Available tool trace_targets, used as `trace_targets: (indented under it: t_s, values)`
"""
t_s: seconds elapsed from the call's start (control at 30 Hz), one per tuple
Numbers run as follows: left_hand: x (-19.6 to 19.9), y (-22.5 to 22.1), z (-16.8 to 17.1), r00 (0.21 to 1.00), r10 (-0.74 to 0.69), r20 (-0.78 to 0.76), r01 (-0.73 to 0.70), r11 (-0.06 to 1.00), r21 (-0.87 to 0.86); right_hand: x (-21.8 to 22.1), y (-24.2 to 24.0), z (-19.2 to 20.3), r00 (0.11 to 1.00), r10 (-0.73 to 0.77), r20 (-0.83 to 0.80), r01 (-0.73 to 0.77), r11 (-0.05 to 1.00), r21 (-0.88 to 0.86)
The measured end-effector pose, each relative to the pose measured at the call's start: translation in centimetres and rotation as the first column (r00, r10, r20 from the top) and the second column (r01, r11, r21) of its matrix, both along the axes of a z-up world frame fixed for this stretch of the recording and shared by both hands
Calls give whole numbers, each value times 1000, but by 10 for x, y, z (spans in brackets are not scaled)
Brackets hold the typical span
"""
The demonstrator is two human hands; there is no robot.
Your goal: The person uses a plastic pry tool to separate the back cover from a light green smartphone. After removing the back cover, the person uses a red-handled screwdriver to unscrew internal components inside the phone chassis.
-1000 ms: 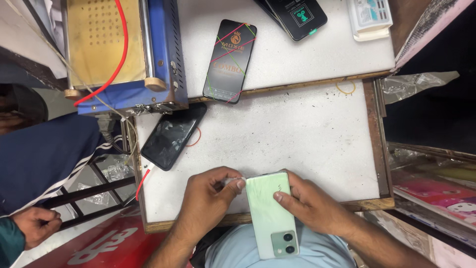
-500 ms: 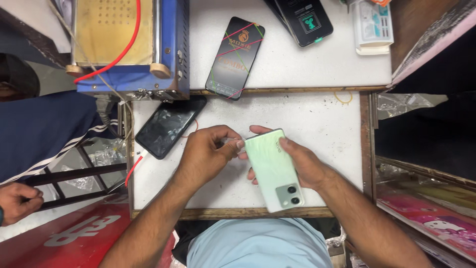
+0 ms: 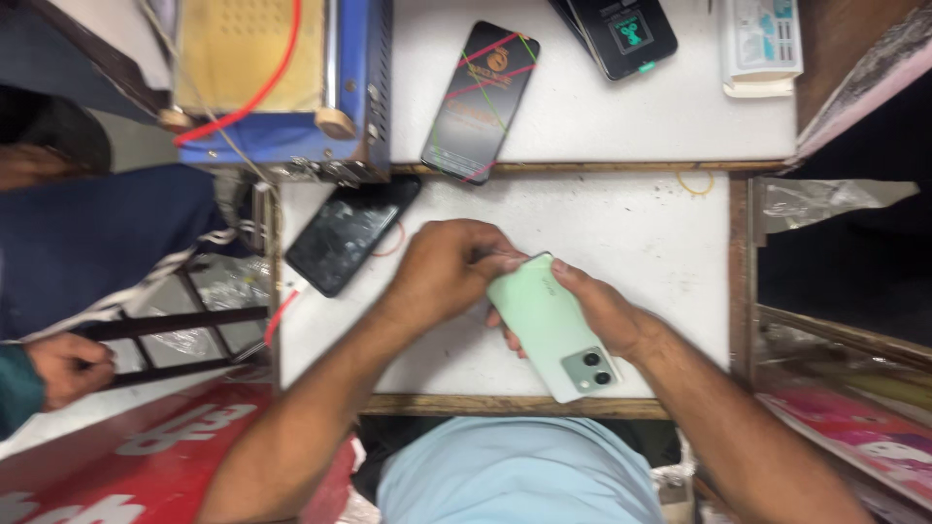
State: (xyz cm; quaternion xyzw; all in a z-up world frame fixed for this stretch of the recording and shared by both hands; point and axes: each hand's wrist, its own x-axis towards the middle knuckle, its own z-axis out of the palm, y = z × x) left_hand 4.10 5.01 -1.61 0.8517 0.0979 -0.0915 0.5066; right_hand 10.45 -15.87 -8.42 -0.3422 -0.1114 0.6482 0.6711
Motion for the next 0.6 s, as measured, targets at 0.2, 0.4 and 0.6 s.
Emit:
trace_targets:
  t_s: [0.2,0.4,0.6]
  values:
    - [12,-11,2,983,12,-183,2,997,72,0,0,-2,998,-6,64,8,1000,-28]
    - [12,-10,-1,998,27,-58,-25,999,36,1,-1,0,995,26,95,-26,1000,-6]
    - [10,-3,1,984,4,-180,0,1000,23,1,-1,1,980,46,196,-31,997,-75]
